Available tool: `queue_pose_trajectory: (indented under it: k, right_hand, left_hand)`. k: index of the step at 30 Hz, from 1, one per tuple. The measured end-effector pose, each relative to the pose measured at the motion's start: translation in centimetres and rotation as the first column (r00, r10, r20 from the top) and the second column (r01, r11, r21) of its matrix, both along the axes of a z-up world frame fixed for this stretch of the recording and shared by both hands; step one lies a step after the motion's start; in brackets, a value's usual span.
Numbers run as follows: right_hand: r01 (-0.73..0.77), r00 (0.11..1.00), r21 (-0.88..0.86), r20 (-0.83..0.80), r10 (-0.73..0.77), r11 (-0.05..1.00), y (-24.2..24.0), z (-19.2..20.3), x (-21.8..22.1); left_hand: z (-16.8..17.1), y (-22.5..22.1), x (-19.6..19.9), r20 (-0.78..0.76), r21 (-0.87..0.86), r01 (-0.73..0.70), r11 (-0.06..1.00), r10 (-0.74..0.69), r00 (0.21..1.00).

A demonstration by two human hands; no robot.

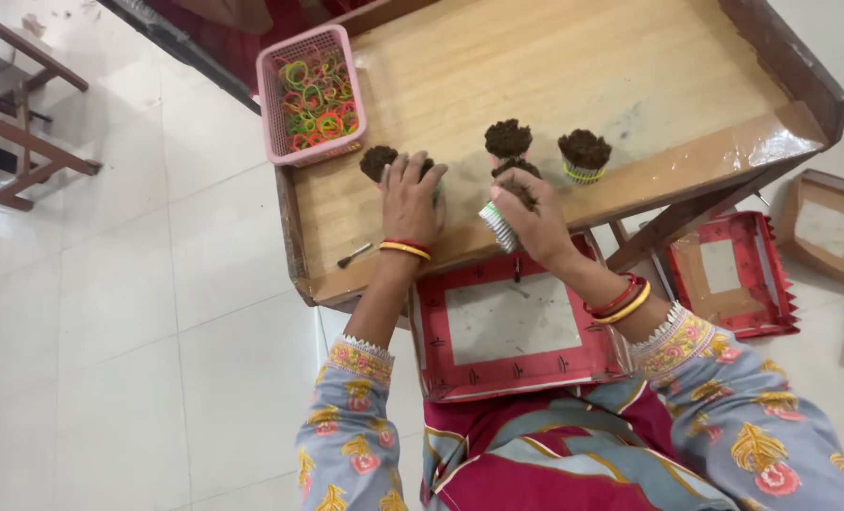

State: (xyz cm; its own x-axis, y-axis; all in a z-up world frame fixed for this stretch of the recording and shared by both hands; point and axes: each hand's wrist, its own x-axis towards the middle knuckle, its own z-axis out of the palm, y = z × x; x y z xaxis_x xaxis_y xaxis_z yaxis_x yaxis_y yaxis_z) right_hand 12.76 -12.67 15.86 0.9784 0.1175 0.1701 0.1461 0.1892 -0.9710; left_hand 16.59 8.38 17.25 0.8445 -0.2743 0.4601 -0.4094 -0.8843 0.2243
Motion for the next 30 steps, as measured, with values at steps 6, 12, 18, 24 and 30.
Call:
queue_pose_trajectory:
  k: [6,12,18,24,30]
  right_hand:
    - [0.462,0.691,-0.720,0.658,0.299,0.517,4.2,2.3,4.0]
    - [0.571,0.649,-0.629,0.740,0.179,0.528,0.8,7.7,-0.1]
    - [0.275,0.877,-0.723,0.458,0.142,0.634,-4.6,5.0,-5.6]
    - [0.183,0.872,-0.928,0.305,0.382,0.324,-7.0,-12.0,-4.1]
    - [0.398,0.712,-0.901,0.422,0.561,0.172,-7.0,-23.0,-2.2]
  left_hand:
    - [0.5,1.6,-1.3,0.092,-0.346,-0.003,0.938,0.037,0.995]
    - [2.1,-0.1,-2.3,-0.041,-0.416,0.221,0.882,-0.261,0.965]
    - [-1.1,-4.1,0.2,-0.143,-0.092,0.156,0.983,-0.169,0.975]
    - [0.9,-5.7,-0.7,0.044,-0.080,0.117,0.990,-0.114,0.992]
    - [0.5,-5.6,-1.2,-0.039,0.031,0.086,0.996,-0.085,0.996]
